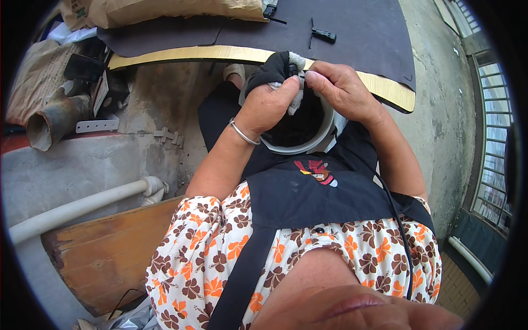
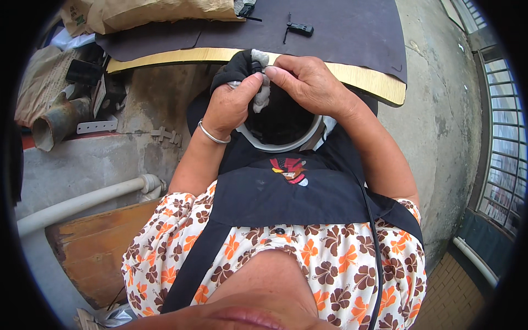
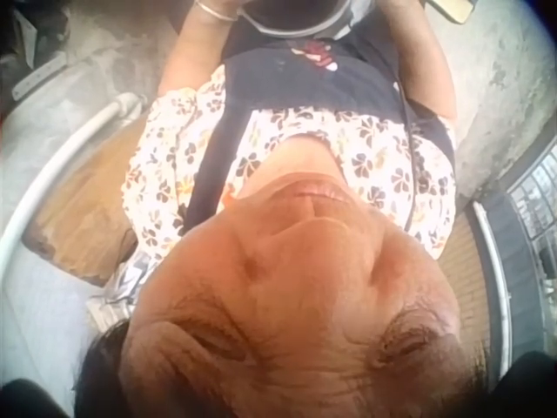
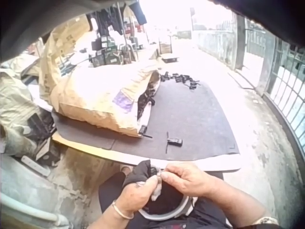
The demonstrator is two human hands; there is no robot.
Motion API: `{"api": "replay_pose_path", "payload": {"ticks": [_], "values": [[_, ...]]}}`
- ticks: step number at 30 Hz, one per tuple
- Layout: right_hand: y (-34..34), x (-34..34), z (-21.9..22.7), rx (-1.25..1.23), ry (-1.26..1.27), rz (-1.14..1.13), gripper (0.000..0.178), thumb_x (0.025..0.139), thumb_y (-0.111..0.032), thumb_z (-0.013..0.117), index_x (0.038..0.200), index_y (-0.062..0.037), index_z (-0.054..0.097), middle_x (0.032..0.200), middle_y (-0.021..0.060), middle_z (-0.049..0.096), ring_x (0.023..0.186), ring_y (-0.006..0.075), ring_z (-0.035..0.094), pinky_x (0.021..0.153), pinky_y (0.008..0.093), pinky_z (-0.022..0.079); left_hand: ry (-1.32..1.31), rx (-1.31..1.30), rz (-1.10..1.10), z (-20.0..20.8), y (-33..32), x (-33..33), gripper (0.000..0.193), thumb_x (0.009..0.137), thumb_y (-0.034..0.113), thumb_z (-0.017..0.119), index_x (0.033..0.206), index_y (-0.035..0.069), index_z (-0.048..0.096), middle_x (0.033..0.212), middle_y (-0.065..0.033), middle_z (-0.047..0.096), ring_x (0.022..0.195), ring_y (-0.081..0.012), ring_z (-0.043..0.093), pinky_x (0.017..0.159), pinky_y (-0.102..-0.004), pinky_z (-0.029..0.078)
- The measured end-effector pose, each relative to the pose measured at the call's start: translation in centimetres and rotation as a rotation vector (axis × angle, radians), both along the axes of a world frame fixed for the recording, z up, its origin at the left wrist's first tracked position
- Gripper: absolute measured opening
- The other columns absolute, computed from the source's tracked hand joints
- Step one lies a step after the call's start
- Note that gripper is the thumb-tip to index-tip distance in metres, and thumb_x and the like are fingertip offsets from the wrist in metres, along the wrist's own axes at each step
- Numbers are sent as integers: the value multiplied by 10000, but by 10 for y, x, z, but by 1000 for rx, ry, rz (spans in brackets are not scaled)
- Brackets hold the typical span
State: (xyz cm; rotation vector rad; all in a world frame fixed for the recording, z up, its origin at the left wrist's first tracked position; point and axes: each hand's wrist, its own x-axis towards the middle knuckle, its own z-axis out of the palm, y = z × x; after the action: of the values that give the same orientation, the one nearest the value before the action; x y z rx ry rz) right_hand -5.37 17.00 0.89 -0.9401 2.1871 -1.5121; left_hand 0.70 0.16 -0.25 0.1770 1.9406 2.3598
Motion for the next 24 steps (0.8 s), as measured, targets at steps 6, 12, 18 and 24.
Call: {"api": "replay_pose_path", "payload": {"ticks": [6,12,18,24], "values": [[-10,6,-4,115,79,-48,323,937,-248,470,788,28,545,624,16,472,622,83,416,569,265,394,230,-336,168,-6,9,-3,166,841,55,503,995,-6,522,786,-15,564,687,-108,515,637,-245,437],[-9,-4,-22,29,-61,-1,310,931,-246,486,813,32,560,623,28,496,620,85,421,581,261,405,442,-669,287,-6,6,0,224,817,94,530,1013,-16,530,821,-103,586,736,-201,553,701,-297,446],[7,-52,-17,352,577,-491,268,842,-248,590,995,-29,580,751,152,621,696,285,607,644,344,474,574,-840,318,-8,-14,-13,252,825,187,570,990,2,612,966,-159,618,883,-298,589,802,-344,455],[6,-50,-10,436,637,-407,255,836,-190,599,1049,-51,575,818,137,630,663,247,612,616,329,485,347,-565,410,-12,-12,-13,195,840,92,545,981,-23,613,912,-140,644,826,-235,608,785,-295,459]]}}
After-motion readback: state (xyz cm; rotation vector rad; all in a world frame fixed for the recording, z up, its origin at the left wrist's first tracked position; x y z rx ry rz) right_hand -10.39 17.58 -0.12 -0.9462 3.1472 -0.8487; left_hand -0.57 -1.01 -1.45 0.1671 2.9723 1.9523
